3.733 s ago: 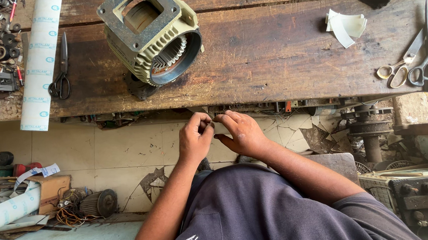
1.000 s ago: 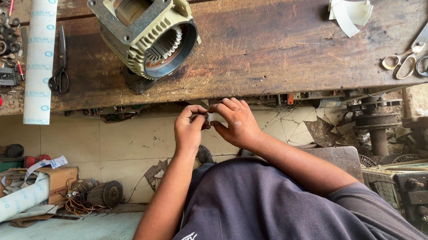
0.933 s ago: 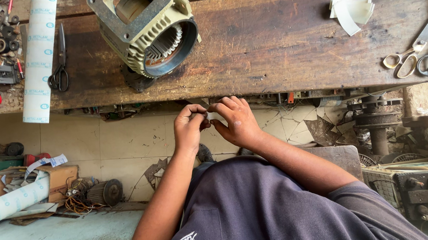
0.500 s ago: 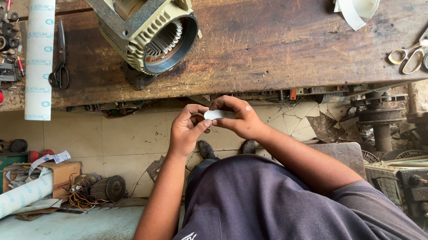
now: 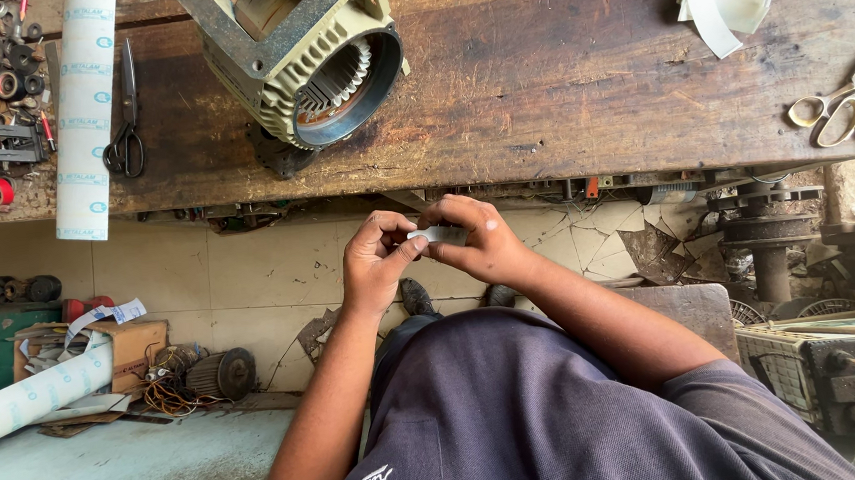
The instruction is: The person repeatedly picks up small white plastic pieces from a wooden workbench and inserts them into the slots of a motor stator. The person handles the pieces one at a time, placing them into the stator and occasionally adjusting them with both hands.
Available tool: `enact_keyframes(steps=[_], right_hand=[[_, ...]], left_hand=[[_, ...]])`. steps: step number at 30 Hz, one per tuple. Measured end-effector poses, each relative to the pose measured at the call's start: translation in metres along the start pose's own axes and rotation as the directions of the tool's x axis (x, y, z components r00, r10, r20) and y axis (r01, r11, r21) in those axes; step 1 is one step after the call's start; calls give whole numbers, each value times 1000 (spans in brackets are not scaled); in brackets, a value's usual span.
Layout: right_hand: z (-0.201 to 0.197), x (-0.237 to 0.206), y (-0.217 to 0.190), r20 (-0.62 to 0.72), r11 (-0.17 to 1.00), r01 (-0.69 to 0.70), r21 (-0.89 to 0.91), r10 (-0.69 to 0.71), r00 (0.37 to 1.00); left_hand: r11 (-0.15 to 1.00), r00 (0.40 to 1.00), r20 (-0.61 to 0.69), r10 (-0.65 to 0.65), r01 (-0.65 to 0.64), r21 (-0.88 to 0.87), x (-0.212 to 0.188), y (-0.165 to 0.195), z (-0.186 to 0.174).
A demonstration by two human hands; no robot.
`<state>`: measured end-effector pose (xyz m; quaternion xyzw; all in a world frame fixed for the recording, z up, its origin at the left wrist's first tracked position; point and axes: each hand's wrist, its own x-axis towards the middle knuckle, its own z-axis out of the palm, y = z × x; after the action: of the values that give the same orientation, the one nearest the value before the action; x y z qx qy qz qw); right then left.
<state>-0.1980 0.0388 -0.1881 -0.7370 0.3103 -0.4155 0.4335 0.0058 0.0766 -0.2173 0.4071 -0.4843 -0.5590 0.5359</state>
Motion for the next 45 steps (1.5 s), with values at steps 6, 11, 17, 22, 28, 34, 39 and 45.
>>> enact_keyframes(steps=[6, 11, 17, 22, 28, 34, 39, 45], right_hand=[[15, -7, 17, 108, 808, -335, 484, 325, 940], [18, -3, 18, 12, 930, -205, 305, 211, 977], [16, 6, 0, -67, 999, -1, 38, 4, 998], [26, 20, -8, -122, 994, 47, -95, -58, 991], [41, 39, 2, -169, 995, -70, -64, 59, 984], [65, 67, 37, -346, 965, -244, -100, 196, 918], [86, 93, 78, -481, 929, -364, -61, 292, 827], [98, 128, 100, -523, 941, -323, -99, 227, 821]], left_hand=[[1000, 999, 40, 10, -11, 16, -2, 8, -3], [999, 999, 31, -34, 34, -19, -3, 9, -6], [996, 999, -4, -48, 47, -80, -1, 2, -14], [987, 993, -43, -107, 101, -124, 4, -6, -28], [961, 980, 29, -199, 201, -189, 29, -10, -54], [910, 930, 92, -356, 367, -194, 62, -23, -92], [873, 876, 74, -477, 482, -73, 67, -55, -121], [884, 880, 89, -467, 466, 33, 70, -83, -137]])
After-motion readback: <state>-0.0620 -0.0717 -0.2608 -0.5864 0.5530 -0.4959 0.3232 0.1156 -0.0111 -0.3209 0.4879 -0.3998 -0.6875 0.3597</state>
